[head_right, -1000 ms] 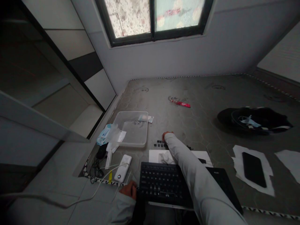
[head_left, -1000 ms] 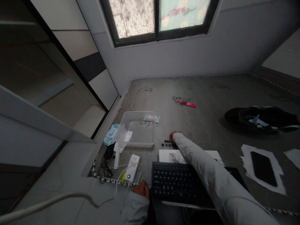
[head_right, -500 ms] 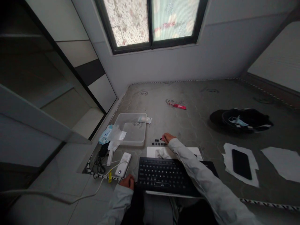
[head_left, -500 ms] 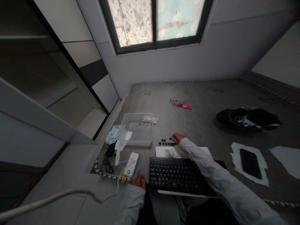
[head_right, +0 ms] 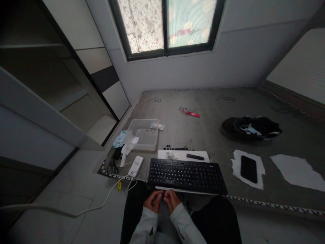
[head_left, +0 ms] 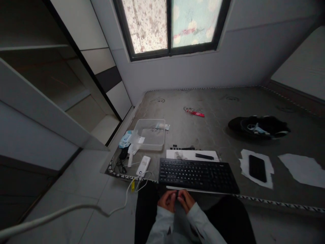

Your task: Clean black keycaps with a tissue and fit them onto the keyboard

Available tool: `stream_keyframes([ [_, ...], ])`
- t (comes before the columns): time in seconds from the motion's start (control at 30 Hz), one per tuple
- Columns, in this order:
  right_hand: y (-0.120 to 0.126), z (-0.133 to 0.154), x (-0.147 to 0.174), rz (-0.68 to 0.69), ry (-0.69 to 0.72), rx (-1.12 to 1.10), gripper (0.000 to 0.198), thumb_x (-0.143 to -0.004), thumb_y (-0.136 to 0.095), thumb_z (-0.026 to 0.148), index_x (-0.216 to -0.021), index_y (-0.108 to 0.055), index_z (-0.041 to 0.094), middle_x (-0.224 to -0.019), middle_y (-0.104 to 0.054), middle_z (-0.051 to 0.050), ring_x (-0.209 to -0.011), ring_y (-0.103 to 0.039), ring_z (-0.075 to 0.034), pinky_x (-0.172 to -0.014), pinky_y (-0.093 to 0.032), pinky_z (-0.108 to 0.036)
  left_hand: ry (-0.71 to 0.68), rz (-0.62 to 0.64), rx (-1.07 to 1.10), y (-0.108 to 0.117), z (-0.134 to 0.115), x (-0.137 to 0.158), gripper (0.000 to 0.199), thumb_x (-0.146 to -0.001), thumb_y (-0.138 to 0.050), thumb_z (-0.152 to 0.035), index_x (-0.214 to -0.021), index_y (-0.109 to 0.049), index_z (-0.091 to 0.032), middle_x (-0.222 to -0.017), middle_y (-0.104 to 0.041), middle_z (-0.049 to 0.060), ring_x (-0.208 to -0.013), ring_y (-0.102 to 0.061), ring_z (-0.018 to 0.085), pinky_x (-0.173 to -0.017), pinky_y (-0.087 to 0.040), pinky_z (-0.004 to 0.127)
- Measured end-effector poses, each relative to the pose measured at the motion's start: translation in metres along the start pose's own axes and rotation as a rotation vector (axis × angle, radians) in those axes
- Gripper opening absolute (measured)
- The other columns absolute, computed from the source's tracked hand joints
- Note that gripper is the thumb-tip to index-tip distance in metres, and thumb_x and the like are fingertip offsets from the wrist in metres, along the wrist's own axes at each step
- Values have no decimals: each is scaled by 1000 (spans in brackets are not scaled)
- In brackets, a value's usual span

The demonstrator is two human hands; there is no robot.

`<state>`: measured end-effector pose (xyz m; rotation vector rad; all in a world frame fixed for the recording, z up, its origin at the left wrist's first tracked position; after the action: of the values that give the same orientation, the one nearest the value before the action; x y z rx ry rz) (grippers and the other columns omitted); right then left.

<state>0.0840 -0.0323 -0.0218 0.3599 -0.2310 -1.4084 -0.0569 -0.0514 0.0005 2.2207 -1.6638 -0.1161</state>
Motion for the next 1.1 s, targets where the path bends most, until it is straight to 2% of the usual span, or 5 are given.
stream_keyframes([
  [0.3, 22, 20, -18, 233, 72, 94, 19, -81, -52, 38, -84, -62, 22, -77, -64, -2, -66, -59, -17, -62, -48, -28, 142, 68, 193, 21, -1, 13, 52, -64, -70, -64, -84, -77, -16, -69, -75, 5, -32, -51, 6, -32, -39, 16],
  [0.5, 65, 37, -123, -116, -14, 583, 21, -84, -51, 32, -96, -65, 21, -100, -66, -9, -93, -61, -22, -79, -45, -32, 260, -53, 260, 30, 10, 27, 54, -57, -71, -66, -77, -66, -16, -62, -74, 5, -24, -43, 5, -26, -30, 15],
  [0.7, 79, 55, -181, -146, -138, 773, 15, -78, -65, 32, -87, -69, 21, -96, -70, -8, -92, -61, -24, -80, -42, -36, 278, -14, 240, 32, 10, 44, 53, -59, -68, -67, -72, -59, -17, -65, -75, 7, -23, -43, 5, -26, -23, 14],
  [0.93, 105, 87, -112, -497, 151, 369, 27, -83, -53, 45, -73, -61, 20, -91, -68, -11, -88, -62, -23, -75, -49, -35, 226, -45, 270, 41, -12, 47, 54, -61, -64, -70, -77, -60, -18, -67, -75, 4, -24, -45, 5, -26, -26, 15],
  [1.1, 75, 104, -12, -284, 114, -35, 31, -78, -61, 52, -66, -59, 23, -93, -72, -10, -83, -66, -22, -70, -54, -31, 49, 3, 252, 27, -58, 44, 40, -69, -63, -58, -79, -66, -19, -72, -73, 2, -32, -51, 6, -31, -34, 16],
])
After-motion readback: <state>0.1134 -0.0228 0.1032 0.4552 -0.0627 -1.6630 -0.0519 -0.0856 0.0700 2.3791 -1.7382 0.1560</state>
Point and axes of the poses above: each hand's wrist, its own x-axis away from the middle knuckle, its own y-axis out of the back of the hand, z = x × y, the point moved 3 cm from there along -x, towards the middle knuckle
